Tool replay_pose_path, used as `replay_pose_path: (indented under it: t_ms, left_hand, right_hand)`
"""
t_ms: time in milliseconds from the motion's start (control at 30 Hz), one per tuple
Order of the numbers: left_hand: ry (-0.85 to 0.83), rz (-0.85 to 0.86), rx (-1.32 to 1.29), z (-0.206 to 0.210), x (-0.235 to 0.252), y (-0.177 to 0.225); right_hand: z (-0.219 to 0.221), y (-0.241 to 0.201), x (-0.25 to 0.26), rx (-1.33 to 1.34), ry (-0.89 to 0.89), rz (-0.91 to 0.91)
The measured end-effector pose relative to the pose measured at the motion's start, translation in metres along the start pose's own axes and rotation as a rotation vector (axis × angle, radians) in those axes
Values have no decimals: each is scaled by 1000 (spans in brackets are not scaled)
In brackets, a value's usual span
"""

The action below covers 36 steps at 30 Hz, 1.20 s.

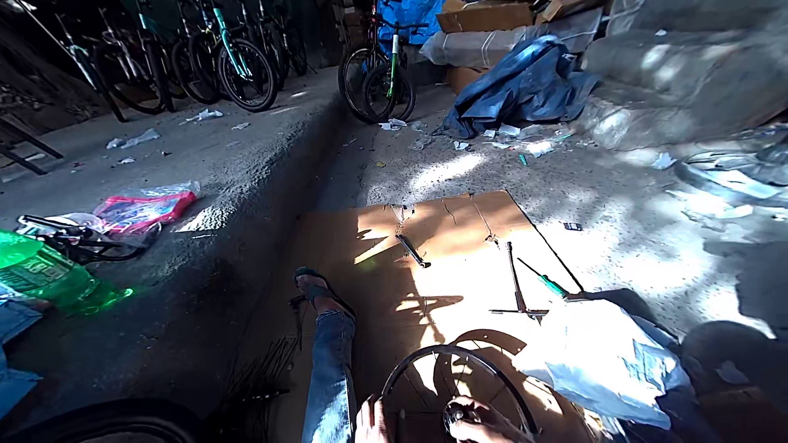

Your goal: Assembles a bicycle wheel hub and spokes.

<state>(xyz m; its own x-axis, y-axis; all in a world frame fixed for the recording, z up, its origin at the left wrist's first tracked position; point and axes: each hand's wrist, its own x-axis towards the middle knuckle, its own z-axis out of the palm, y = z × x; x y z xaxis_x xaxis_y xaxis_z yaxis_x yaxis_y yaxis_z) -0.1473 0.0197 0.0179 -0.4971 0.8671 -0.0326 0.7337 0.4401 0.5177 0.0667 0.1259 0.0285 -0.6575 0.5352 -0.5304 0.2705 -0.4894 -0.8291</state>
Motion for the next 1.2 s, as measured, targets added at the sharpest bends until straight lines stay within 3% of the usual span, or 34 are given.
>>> replay_pose_path:
  t_ms: [67,167,267,500,633,767,833,900,967,1067,1200]
  left_hand:
    - [-160,78,-23,-3,-23,21]
    - [-392,-125,-281,1,-36,37]
    - [-444,-252,-319,13,-43,38]
    - [-502,-191,-328,28,-38,14]
    - [-418,-241,-23,23,-25,12]
    - [-89,-19,241,21,-44,19]
    - [-137,-114,69,22,-57,35]
    - [-263,-432,-298,31,-60,41]
    - [-230,-657,-576,45,-57,36]
    - [-177,-700,-721,55,-52,34]
    - [-257,-709,-802,58,-46,20]
  right_hand:
    - [2,-1,-1,-136,-49,32]
    - [7,-3,4,-131,-140,-5]
    - [13,6,11,-269,-105,26]
    - [9,16,23,-320,-107,80]
    - [13,32,25,-264,-63,47]
    - [26,50,23,-135,-56,-12]
    - [26,63,28,-79,-98,-25]
    - [26,74,26,-57,-118,-35]
    - [27,78,13,-49,-87,-25]
    - [25,80,-3,-61,-1,27]
    - [16,98,-21,-280,4,94]
